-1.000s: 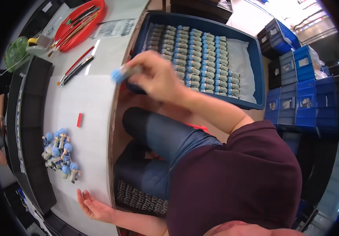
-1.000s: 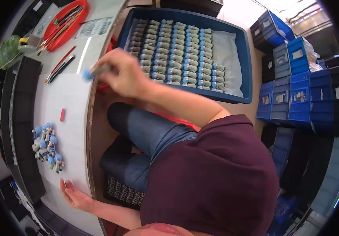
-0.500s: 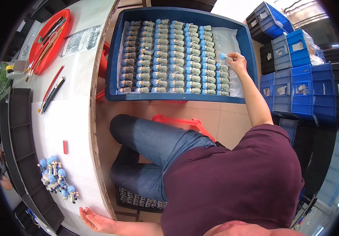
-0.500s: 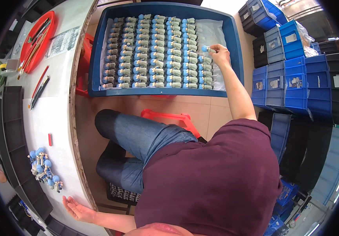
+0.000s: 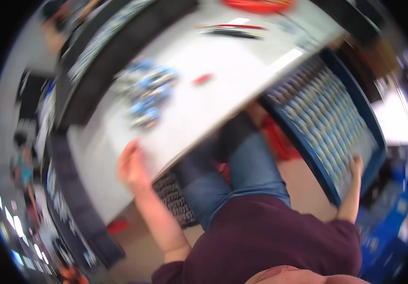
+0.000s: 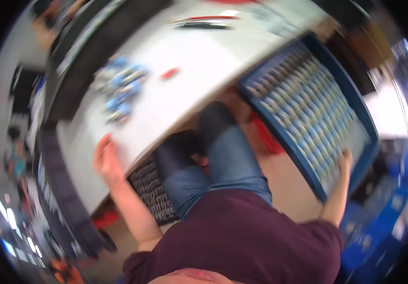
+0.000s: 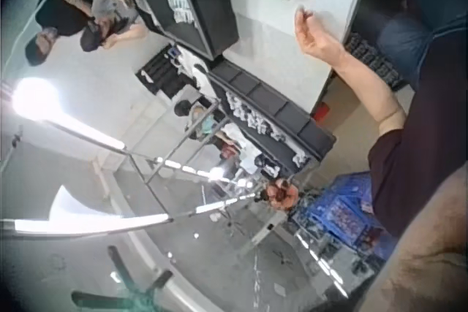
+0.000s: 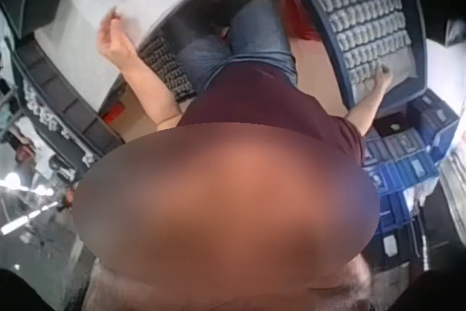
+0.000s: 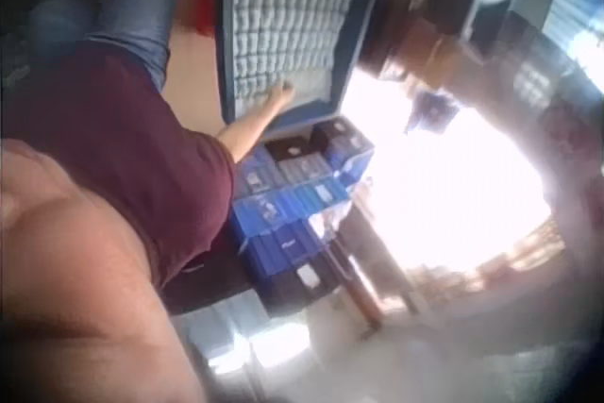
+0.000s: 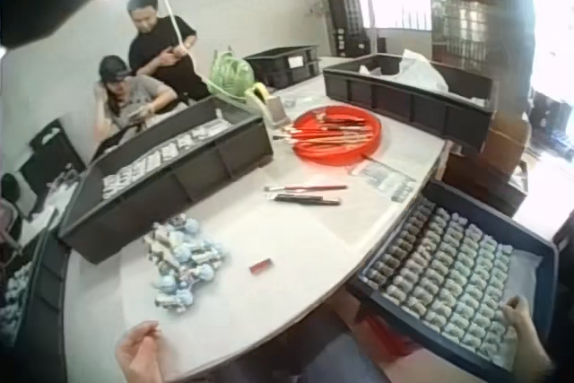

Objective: The person sits at a workbench and repeatedly picks up small blue and white figurines from a pile. They manipulate the figurines with their hands, appearing to assemble or inspect them, and then place them into a blue tray filled with similar items. The process is repetitive and involves handling the small objects one at a time.

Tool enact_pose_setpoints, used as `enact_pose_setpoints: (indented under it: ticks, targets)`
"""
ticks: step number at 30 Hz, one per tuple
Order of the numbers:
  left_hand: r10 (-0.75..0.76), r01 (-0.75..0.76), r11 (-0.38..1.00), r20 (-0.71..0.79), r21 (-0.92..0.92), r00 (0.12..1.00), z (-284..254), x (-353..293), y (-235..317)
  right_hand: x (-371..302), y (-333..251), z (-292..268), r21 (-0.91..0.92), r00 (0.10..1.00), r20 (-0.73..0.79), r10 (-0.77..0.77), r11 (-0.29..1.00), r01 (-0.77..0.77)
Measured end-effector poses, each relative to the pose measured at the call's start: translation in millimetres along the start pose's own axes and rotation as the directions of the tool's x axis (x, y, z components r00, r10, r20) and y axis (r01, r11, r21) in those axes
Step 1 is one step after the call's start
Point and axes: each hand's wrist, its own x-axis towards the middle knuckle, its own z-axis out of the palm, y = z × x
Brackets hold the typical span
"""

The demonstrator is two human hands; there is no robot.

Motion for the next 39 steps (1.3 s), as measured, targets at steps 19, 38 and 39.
enact_pose_setpoints:
  ticks: [19, 38, 39]
  targets:
    - [-0.052, 0.058, 0.971, 0.034, -0.230, 0.998, -6, -1, 11, -269, -629, 2, 0.600, -0.136, -0.223, -0.965, -0.246, 0.761]
    - [-0.052, 0.027, 0.864, -0.036, -0.503, 0.998, -10, 5, 10, -329, -655, 56, 0.990, 0.257, 0.140, -0.956, 0.144, -0.005]
    - [-0.046, 0.020, 0.863, -0.039, -0.505, 0.998, -12, 5, 10, -325, -653, 62, 0.981, 0.209, 0.194, -0.959, 0.187, -0.051]
